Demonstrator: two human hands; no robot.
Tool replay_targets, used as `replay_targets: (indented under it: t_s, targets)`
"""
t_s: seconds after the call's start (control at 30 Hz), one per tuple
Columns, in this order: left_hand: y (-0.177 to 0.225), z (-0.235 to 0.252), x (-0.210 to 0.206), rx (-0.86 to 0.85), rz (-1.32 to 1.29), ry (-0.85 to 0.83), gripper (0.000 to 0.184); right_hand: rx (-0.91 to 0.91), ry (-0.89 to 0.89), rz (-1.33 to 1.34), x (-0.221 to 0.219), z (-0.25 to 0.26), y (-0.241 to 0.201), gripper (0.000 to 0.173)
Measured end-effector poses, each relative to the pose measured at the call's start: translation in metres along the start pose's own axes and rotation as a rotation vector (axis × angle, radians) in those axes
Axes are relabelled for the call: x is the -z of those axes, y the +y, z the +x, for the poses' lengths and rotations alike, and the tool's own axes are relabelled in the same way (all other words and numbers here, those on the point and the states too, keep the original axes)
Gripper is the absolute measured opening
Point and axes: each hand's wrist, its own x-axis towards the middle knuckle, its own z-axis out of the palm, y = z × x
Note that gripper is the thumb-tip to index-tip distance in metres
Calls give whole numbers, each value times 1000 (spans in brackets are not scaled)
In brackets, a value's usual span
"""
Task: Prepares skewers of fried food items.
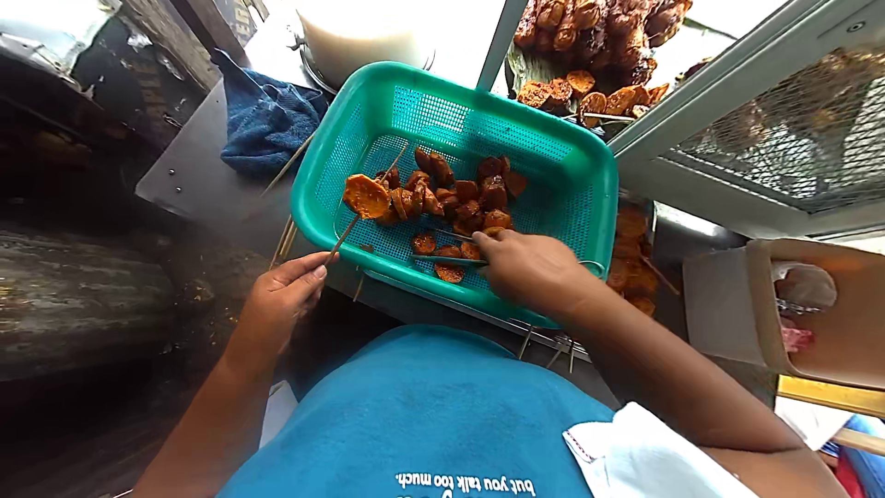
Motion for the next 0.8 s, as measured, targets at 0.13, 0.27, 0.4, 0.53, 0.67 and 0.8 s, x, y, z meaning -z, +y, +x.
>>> replay_targets:
  t_s: [0.13, 0.27, 0.4, 0.53, 0.67, 0.8]
  targets:
    - [1, -5, -3, 2, -37, -18, 29, 20, 17, -62, 1, 3, -3, 37]
    - [-5, -15, -1, 43, -139, -96, 29, 66, 224, 481, -5, -16, 41, 35]
    - [-7, -20, -16, 131, -264, -245, 29, -10, 141, 1362, -14, -36, 49, 34]
    - [-1, -19, -34, 172, -371, -291, 28, -55, 118, 1701, -16, -45, 41, 34]
    - [2, -20, -42, 202, -395, -341, 28, -42, 135, 1892, -21, -49, 36, 37]
    - [2, -21, -49, 228, -390, -367, 28, -6, 130, 1987, -27, -50, 32, 38]
